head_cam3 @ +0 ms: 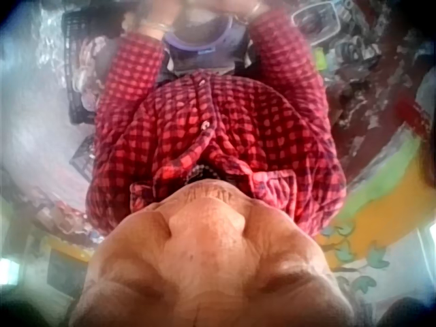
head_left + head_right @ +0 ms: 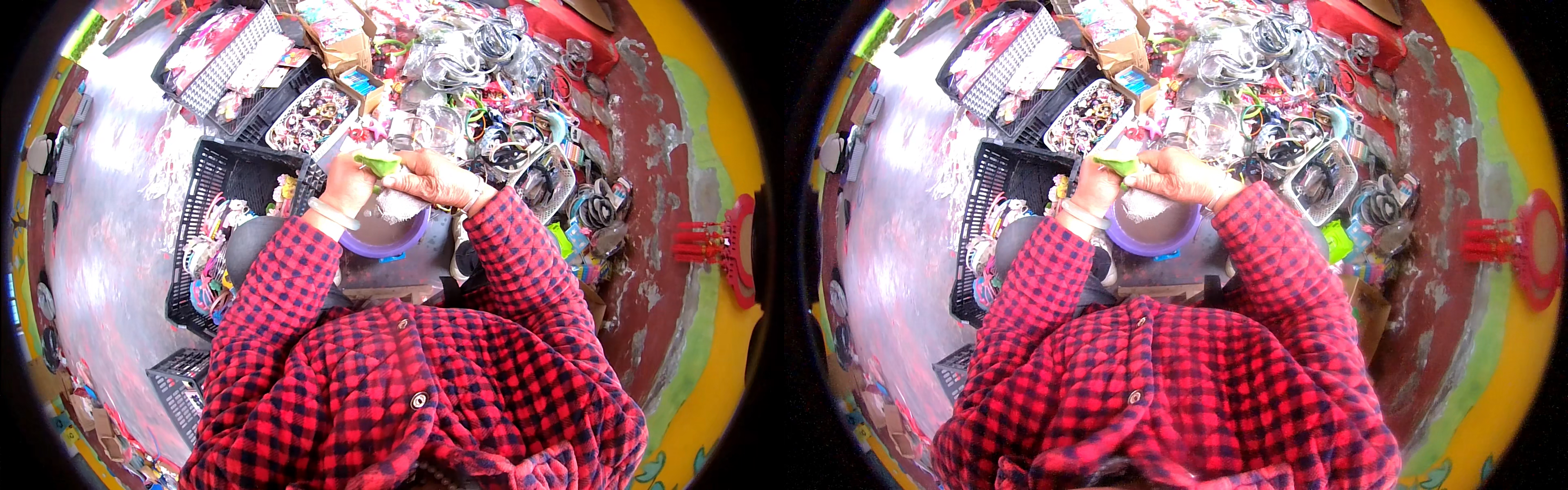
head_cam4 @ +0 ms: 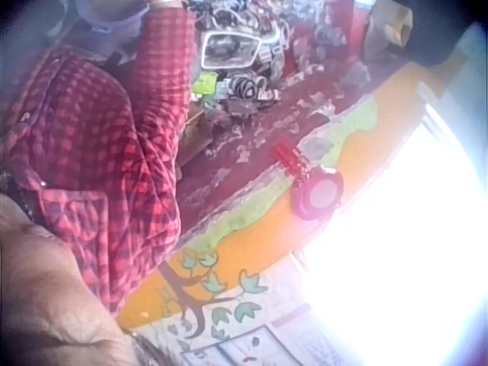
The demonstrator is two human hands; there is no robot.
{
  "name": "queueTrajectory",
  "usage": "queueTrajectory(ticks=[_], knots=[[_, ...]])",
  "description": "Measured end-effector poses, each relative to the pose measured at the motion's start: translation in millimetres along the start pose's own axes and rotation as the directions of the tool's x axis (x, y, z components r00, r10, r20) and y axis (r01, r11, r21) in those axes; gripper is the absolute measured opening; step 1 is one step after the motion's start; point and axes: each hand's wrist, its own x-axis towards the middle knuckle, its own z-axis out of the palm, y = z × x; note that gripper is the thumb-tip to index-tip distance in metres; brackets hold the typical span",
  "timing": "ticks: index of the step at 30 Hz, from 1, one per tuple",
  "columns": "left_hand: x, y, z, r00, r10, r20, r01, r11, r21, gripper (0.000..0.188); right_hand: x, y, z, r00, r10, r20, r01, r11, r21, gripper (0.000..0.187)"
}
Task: The person sits on the floor and cleans various small items, including a white plastic piece and a green plastic ring, using a grey cloth. They wipe each item thoroughly over a purple bowl and place the cleaned items into a black crate.
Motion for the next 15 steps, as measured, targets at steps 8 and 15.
queueTrajectory(ticks=[8, 15], knots=[[2, 29, 3, 0.930, -0.363, -0.049, 0.218, 0.656, -0.722, 0.022, 0, -11, -1, 0.993, 0.113, 0.019, -0.112, 0.927, 0.359, 0.023], [9, 17, -19, 0.940, -0.336, 0.064, 0.215, 0.436, -0.874, 0.034, -6, -21, -13, 0.984, 0.163, 0.073, -0.178, 0.894, 0.412, 0.025]])
